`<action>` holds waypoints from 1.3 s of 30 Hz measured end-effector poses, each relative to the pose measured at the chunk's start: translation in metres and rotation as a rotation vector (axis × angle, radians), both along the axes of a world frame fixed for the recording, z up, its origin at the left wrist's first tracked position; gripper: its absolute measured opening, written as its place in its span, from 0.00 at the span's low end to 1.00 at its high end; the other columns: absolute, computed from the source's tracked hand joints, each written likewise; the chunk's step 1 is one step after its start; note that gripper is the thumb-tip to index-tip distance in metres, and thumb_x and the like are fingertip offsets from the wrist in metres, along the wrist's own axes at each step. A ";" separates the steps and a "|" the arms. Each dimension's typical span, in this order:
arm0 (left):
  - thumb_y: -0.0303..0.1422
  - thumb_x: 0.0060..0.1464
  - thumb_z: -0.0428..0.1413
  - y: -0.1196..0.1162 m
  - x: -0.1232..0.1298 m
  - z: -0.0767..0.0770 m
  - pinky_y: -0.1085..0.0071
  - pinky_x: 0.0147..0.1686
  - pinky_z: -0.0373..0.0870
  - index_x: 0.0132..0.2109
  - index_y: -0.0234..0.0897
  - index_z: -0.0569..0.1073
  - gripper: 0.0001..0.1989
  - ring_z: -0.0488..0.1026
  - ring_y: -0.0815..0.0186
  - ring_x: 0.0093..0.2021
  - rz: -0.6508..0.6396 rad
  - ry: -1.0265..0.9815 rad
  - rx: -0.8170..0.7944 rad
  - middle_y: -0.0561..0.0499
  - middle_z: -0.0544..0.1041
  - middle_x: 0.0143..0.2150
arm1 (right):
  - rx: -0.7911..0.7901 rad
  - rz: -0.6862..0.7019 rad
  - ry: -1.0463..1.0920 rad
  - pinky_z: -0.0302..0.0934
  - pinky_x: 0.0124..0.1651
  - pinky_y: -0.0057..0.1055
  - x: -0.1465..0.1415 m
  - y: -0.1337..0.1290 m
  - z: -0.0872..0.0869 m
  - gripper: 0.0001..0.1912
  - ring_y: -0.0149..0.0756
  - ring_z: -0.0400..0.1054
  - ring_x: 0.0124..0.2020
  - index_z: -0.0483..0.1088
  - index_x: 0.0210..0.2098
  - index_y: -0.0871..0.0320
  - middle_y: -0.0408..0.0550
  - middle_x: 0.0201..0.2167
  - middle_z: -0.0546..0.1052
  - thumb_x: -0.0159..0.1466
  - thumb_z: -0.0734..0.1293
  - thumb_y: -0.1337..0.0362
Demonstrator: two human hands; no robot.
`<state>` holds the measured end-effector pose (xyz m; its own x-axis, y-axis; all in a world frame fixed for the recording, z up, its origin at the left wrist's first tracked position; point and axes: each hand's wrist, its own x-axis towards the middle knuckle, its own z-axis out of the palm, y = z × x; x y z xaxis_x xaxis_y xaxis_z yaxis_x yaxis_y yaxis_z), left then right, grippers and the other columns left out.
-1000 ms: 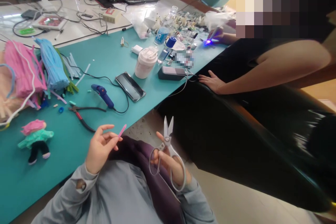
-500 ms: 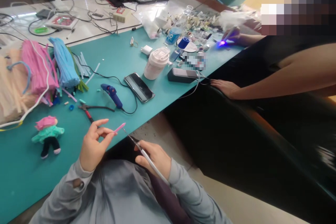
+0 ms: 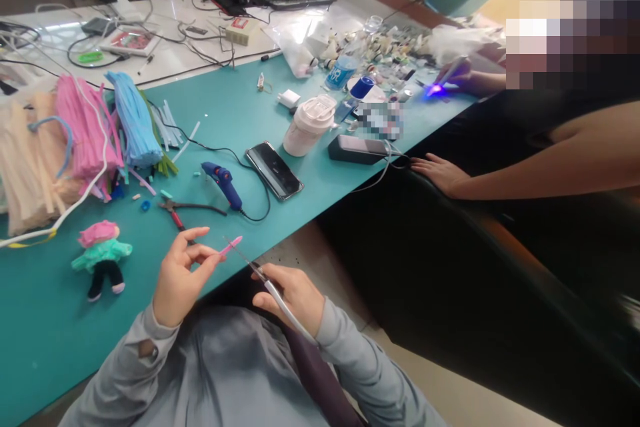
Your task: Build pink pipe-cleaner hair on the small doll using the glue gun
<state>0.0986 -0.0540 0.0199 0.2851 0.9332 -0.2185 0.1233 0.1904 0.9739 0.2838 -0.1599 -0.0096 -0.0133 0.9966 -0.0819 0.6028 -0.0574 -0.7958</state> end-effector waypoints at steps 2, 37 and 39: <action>0.37 0.44 0.65 0.000 0.001 0.001 0.69 0.33 0.73 0.46 0.37 0.68 0.23 0.80 0.61 0.30 0.012 -0.006 -0.008 0.54 0.80 0.24 | 0.004 0.007 0.006 0.60 0.29 0.27 -0.001 0.003 0.001 0.35 0.33 0.69 0.25 0.74 0.39 0.59 0.49 0.27 0.76 0.61 0.56 0.33; 0.35 0.50 0.60 0.012 -0.012 -0.015 0.69 0.35 0.70 0.48 0.38 0.69 0.18 0.77 0.65 0.28 0.152 0.146 0.152 0.55 0.79 0.27 | -0.235 0.148 0.172 0.50 0.26 0.27 -0.016 0.055 0.012 0.32 0.27 0.54 0.21 0.57 0.25 0.56 0.38 0.19 0.61 0.62 0.52 0.32; 0.35 0.49 0.60 0.013 -0.013 -0.017 0.68 0.35 0.70 0.47 0.38 0.69 0.17 0.77 0.65 0.28 0.154 0.160 0.163 0.55 0.79 0.27 | -0.249 0.153 0.212 0.49 0.25 0.27 -0.017 0.057 0.011 0.34 0.27 0.53 0.21 0.56 0.24 0.56 0.37 0.19 0.59 0.60 0.50 0.29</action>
